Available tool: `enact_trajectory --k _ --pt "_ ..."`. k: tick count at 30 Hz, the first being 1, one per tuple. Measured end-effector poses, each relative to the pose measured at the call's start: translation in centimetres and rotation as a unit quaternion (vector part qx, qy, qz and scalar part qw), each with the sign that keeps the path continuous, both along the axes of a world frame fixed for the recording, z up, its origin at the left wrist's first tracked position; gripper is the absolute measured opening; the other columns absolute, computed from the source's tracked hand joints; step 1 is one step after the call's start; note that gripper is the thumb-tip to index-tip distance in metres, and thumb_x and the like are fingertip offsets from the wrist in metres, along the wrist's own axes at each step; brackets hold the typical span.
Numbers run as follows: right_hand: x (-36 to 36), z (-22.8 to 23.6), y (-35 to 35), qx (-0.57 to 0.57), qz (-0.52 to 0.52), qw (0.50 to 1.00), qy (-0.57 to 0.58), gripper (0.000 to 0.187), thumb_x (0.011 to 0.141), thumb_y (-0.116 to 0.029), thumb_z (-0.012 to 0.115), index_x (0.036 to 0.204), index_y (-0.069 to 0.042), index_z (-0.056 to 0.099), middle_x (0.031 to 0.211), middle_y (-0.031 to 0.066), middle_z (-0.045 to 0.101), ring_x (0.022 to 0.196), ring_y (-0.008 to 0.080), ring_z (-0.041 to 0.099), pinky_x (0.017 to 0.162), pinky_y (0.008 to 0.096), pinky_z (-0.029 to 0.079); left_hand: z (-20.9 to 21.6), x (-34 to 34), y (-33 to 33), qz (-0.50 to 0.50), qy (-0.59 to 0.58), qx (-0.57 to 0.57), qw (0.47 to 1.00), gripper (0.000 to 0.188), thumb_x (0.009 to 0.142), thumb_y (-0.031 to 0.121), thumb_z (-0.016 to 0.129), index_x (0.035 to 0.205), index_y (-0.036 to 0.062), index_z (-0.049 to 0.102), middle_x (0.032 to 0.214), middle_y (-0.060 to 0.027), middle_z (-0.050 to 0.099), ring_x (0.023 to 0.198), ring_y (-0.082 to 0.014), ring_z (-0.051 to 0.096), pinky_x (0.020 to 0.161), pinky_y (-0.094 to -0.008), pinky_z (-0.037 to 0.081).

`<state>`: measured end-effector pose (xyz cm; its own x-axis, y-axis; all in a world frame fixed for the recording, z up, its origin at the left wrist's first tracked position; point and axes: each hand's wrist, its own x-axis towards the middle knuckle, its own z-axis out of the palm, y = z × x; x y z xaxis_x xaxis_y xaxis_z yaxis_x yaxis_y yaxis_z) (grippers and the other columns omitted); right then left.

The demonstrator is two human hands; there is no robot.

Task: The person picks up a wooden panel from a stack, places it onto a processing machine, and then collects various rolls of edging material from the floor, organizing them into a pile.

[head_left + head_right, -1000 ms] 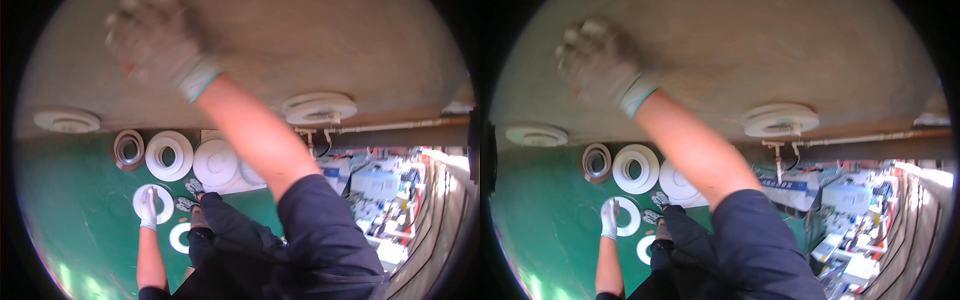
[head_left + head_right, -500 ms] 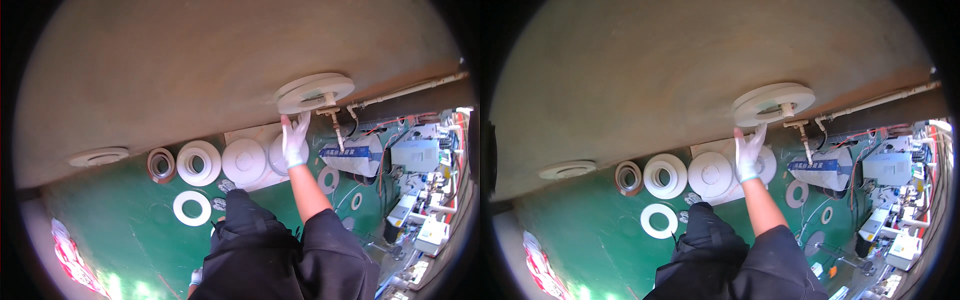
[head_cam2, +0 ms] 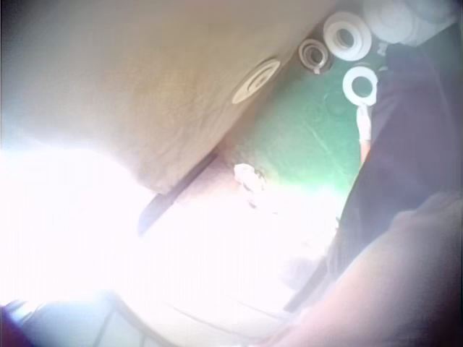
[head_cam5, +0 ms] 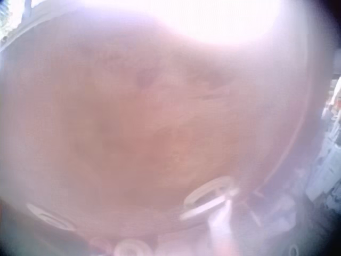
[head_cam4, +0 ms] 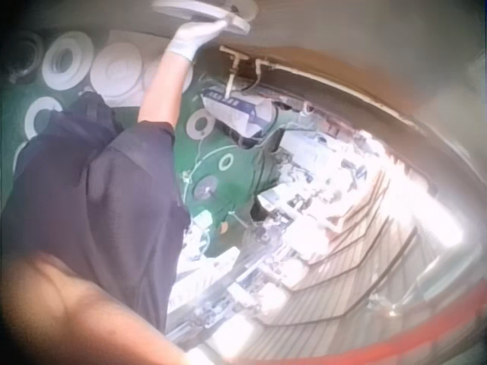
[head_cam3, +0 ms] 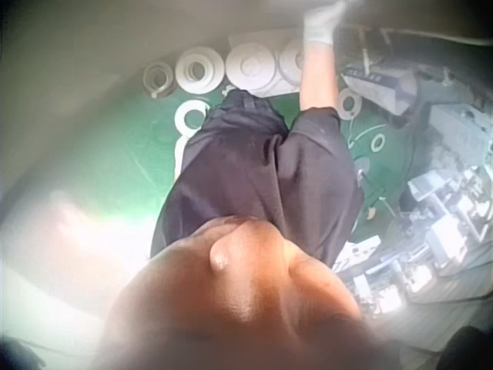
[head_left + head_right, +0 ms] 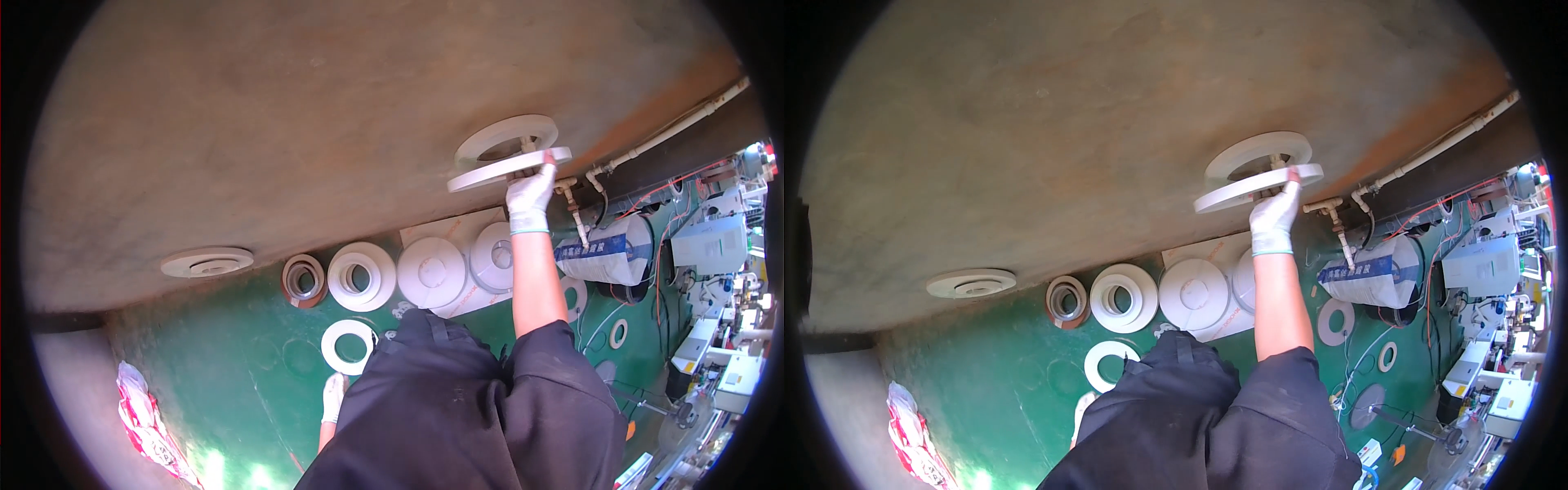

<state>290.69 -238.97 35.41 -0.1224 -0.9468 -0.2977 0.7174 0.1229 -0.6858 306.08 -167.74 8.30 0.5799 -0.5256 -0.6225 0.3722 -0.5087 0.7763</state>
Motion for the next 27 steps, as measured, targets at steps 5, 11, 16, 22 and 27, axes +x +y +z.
enact_trajectory --k 5,11,16,22,27 --pt "-2.8 5.6 3.3 0.008 0.052 0.992 -0.112 0.082 0.083 -0.045 0.078 0.146 -0.006 0.043 0.145 0.0168 0.047 0.133 0.0369 0.049 0.118 0.0551 0.039 -3.7 -4.1 10.0 -0.183 -0.053 0.186 0.964 0.036 0.106 0.04 0.059 0.104 0.0046 0.06 0.097 -0.0056 0.068 0.088 -0.0187 0.065 0.073 -0.0373 0.052" --pt "-2.2 6.8 1.7 0.019 0.045 0.997 -0.055 0.08 0.081 -0.039 0.081 0.146 -0.008 0.045 0.143 0.0148 0.049 0.133 0.0361 0.052 0.114 0.0551 0.042 -1.0 -1.7 14.0 -0.278 -0.195 0.201 0.919 0.035 0.104 0.04 0.061 0.093 0.0068 0.057 0.087 -0.0021 0.063 0.077 -0.0173 0.062 0.066 -0.0368 0.049" --pt "0.9 5.0 -1.2 0.047 0.046 0.998 -0.016 0.074 0.085 -0.035 0.078 0.147 -0.011 0.046 0.146 0.013 0.049 0.139 0.0352 0.045 0.12 0.0561 0.033 4.1 -0.1 7.5 0.181 0.058 0.09 0.978 0.029 0.103 0.039 0.063 0.109 0.0104 0.062 0.092 -0.0007 0.068 0.077 -0.0111 0.06 0.065 -0.0296 0.045" --pt "2.4 1.4 -3.2 0.056 0.103 0.992 0.054 0.079 0.092 -0.032 0.076 0.156 -0.007 0.037 0.163 0.0158 0.034 0.152 0.0391 0.031 0.126 0.056 0.025 2.5 -2.6 5.4 -0.022 -0.077 0.113 0.99 0.039 0.106 0.035 0.06 0.126 0.0013 0.065 0.117 -0.0121 0.071 0.097 -0.0204 0.066 0.084 -0.0342 0.053" --pt "2.5 -2.4 -3.4 0.032 0.137 0.972 0.187 0.076 0.097 -0.029 0.074 0.158 -0.006 0.034 0.16 0.0216 0.034 0.149 0.0431 0.032 0.121 0.0553 0.034 0.8 -6.6 8.0 0.139 0.154 0.113 0.972 0.039 0.107 0.032 0.058 0.121 -0.0034 0.067 0.112 -0.0178 0.07 0.105 -0.0222 0.067 0.095 -0.0334 0.053"
